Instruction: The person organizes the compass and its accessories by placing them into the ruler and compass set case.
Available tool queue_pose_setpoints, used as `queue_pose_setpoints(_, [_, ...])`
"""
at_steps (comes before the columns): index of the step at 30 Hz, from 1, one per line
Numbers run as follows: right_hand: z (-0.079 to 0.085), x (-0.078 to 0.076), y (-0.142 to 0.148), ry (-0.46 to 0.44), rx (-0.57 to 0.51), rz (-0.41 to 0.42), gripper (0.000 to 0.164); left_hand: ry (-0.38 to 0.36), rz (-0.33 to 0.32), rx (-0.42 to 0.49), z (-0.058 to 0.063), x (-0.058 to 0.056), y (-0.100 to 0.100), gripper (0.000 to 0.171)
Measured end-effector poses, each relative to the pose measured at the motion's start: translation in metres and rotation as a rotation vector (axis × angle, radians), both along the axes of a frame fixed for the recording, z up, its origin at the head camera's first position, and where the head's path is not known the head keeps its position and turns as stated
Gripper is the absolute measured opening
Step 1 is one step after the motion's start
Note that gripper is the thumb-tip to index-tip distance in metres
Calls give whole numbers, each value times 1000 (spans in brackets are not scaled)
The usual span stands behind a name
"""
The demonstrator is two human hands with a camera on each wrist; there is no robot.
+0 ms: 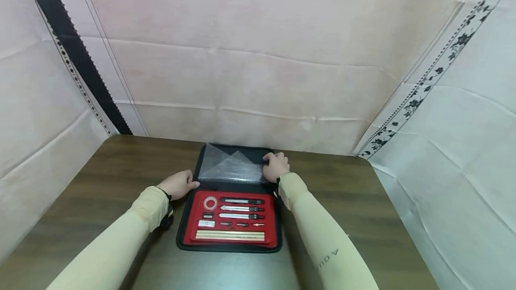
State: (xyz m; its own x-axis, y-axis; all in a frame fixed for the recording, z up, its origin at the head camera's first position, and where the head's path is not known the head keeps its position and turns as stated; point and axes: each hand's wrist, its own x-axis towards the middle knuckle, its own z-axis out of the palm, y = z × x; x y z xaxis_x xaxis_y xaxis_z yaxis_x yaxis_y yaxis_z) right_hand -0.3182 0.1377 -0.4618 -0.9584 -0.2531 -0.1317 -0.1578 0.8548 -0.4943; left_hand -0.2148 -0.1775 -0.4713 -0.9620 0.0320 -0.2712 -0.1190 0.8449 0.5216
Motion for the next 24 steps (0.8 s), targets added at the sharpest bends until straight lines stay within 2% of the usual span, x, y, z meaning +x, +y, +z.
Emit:
queue_pose_setpoints(3, [1, 1, 7, -44, -81, -64, 42, 0, 3, 25, -3, 0, -6, 30])
queue_pose_setpoints(7, [-2, 2, 19, -127, -201, -104, 47, -3, -8, 73, 1, 1, -10, 30])
queue_pose_setpoints(11, [-7, 1, 29, -217, -405, -157, 44, 1, -20, 96, 7, 0, -13, 29])
queue_pose_setpoints(14, [-12, 1, 33, -248, -517, -208, 37, 43, 21, 128, 7, -2, -14, 30])
queue_pose_setpoints(17, [-16, 0, 35, -219, -487, -234, 30, 79, 95, 215, 4, -8, -15, 36])
queue_pose_setpoints(21, [-20, -1, 35, -117, -286, -201, 24, 77, 140, 319, -1, -17, -13, 31])
queue_pose_setpoints(24, [-16, 0, 35, -64, -152, -161, 27, 92, 142, 320, -2, -21, -11, 21])
